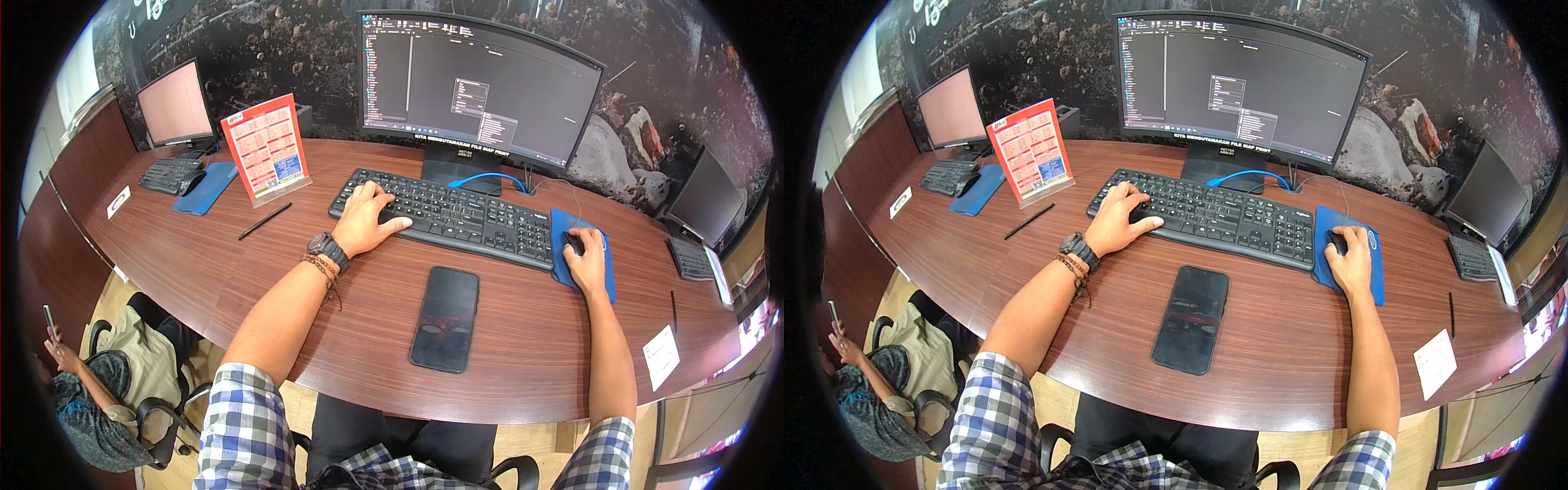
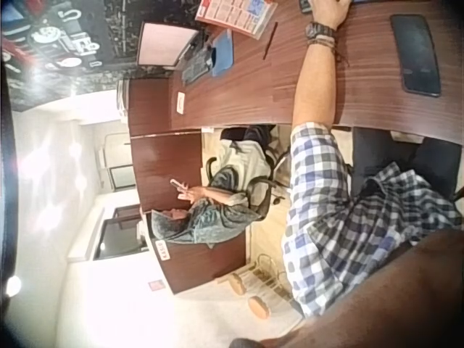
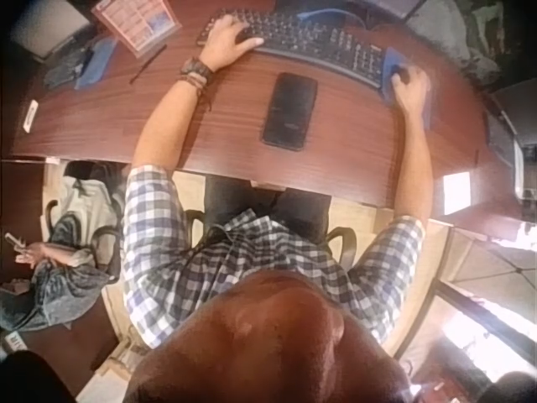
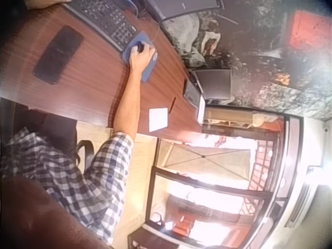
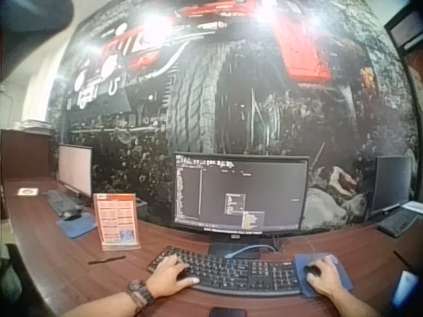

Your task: The recorder is using a computer to organize and edit digital image files.

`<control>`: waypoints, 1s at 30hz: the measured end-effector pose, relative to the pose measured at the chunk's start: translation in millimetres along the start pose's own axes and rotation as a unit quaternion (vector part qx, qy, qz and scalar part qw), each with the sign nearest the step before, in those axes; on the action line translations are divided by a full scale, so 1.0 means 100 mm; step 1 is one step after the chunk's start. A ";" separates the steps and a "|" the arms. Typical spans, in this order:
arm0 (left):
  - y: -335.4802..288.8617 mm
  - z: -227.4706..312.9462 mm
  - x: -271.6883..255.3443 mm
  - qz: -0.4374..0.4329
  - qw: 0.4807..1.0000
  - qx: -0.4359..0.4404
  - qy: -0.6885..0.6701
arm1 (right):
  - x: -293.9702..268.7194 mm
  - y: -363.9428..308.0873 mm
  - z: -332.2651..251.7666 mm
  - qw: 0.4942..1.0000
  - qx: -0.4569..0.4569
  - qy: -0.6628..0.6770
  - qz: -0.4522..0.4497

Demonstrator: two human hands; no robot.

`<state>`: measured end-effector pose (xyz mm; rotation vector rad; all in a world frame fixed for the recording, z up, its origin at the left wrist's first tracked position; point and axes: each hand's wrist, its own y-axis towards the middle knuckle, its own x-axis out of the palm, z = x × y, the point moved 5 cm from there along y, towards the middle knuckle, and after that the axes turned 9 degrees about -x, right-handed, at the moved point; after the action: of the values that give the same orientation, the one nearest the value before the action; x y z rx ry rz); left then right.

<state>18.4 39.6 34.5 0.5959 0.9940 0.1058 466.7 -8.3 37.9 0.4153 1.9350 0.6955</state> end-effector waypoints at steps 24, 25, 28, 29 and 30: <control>0.00 0.02 0.00 -0.004 1.000 -0.005 -0.005 | 0.02 -0.01 0.05 0.999 0.024 -0.021 -0.018; -0.01 0.01 0.00 -0.005 1.000 -0.006 -0.006 | 0.02 -0.02 0.03 0.999 0.025 -0.032 -0.015; 0.00 -0.01 0.01 -0.004 1.000 -0.014 -0.009 | -0.03 0.00 -0.20 0.987 -0.060 -0.146 0.023; 0.01 0.00 0.01 0.004 1.000 -0.008 -0.013 | -0.03 0.00 -0.26 0.987 -0.063 -0.149 0.020; 0.01 0.00 0.02 0.013 1.000 -0.004 -0.015 | -0.06 0.02 -0.36 0.982 -0.111 -0.145 0.038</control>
<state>19.9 41.2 34.1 0.6029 0.9563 0.1238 436.7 -20.9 55.5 0.4279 1.5550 0.8424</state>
